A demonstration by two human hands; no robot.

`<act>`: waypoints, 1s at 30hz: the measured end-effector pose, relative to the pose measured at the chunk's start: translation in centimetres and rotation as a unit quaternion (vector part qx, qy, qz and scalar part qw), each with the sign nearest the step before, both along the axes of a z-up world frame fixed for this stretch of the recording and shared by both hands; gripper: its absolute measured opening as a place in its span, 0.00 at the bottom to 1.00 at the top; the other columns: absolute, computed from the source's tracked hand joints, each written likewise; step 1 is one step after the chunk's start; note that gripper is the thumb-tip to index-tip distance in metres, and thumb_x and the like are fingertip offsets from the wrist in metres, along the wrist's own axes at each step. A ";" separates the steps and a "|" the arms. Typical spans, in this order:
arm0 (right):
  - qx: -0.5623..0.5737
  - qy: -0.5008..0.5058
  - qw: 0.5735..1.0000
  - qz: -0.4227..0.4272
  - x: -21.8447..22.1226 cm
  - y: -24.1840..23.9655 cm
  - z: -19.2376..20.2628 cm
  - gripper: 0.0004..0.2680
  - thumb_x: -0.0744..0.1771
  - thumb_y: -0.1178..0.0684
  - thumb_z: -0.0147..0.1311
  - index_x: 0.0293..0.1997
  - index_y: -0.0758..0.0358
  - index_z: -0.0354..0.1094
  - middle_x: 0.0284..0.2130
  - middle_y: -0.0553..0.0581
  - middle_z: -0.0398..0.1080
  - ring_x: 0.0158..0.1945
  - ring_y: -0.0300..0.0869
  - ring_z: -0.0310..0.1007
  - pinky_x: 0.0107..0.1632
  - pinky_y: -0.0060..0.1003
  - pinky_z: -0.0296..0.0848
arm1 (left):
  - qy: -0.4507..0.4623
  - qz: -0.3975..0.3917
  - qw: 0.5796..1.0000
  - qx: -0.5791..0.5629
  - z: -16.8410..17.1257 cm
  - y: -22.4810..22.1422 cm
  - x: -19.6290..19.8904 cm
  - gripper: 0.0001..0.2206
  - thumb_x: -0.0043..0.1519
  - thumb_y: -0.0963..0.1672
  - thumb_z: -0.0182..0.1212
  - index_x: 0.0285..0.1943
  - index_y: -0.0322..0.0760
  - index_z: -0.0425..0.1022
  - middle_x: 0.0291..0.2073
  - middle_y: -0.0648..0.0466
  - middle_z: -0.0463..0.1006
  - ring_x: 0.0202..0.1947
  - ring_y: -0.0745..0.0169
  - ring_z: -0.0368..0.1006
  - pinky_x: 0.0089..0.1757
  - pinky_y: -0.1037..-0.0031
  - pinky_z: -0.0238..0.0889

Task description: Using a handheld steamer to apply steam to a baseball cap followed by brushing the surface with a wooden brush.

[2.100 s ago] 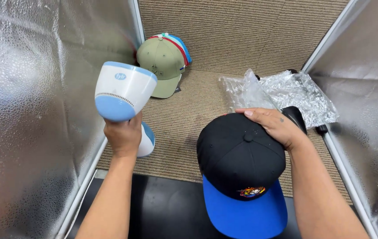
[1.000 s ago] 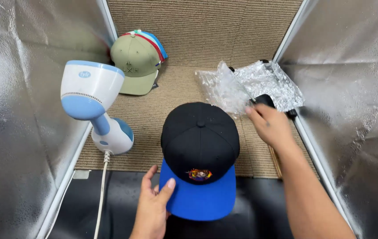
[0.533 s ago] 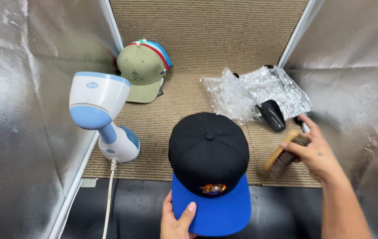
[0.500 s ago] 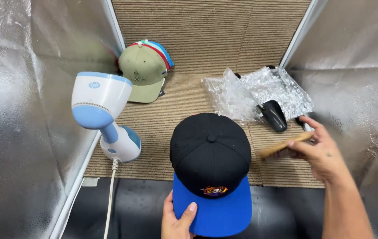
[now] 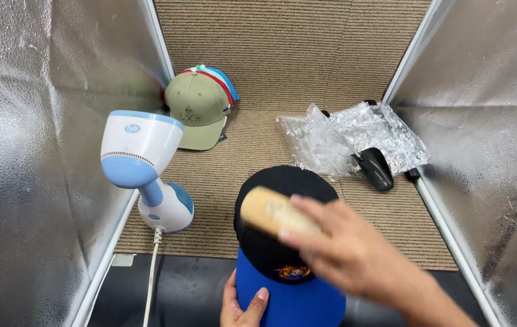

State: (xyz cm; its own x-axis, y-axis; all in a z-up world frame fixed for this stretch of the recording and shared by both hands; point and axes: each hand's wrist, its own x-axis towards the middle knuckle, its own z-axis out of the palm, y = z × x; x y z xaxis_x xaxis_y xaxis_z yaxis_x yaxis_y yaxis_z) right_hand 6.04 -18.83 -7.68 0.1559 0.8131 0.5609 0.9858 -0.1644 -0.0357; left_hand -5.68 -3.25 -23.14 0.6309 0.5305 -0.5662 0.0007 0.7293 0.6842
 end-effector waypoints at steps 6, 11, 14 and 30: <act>-0.102 0.231 0.909 -0.331 14.2 -3.8 -1.9 0.24 0.69 0.50 0.42 0.78 0.46 0.50 0.48 0.62 0.73 0.48 0.56 0.72 0.51 0.47 0.67 | 0.016 -0.052 0.998 0.021 1.6 0.6 -0.6 0.37 0.51 0.37 0.66 0.74 0.45 0.66 0.60 0.42 0.81 0.54 0.42 0.80 0.54 0.55 0.74; 0.100 0.406 0.860 -0.292 6.1 -1.8 2.4 0.25 0.66 0.49 0.44 0.76 0.45 0.51 0.69 0.50 0.63 0.52 0.39 0.59 0.57 0.35 0.57 | 0.034 0.041 0.777 0.627 2.6 1.1 0.1 0.41 0.46 0.54 0.73 0.72 0.52 0.65 0.60 0.50 0.71 0.55 0.49 0.71 0.54 0.59 0.64; 0.080 0.313 0.925 -0.201 2.8 -1.8 0.7 0.22 0.66 0.51 0.47 0.71 0.46 0.61 0.68 0.55 0.62 0.69 0.46 0.60 0.69 0.41 0.54 | -0.116 0.040 0.582 0.804 5.8 0.9 1.4 0.29 0.57 0.56 0.65 0.66 0.46 0.70 0.66 0.41 0.67 0.69 0.33 0.61 0.63 0.47 0.55; -0.050 0.322 0.861 -0.391 4.4 0.4 1.1 0.20 0.67 0.36 0.44 0.69 0.30 0.65 0.48 0.51 0.65 0.54 0.41 0.71 0.59 0.37 0.64 | -0.167 0.085 0.504 0.843 6.0 1.2 6.0 0.28 0.57 0.61 0.64 0.55 0.43 0.68 0.58 0.43 0.67 0.64 0.36 0.62 0.60 0.42 0.59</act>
State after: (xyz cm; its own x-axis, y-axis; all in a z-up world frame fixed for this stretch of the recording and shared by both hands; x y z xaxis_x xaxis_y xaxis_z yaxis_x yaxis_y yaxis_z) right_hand 10.42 -18.43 -6.62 0.9302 0.3567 0.0863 0.3526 -0.8032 -0.4802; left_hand 0.28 -2.04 -17.10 0.4057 0.1428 0.9028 -0.2843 -0.9190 0.2732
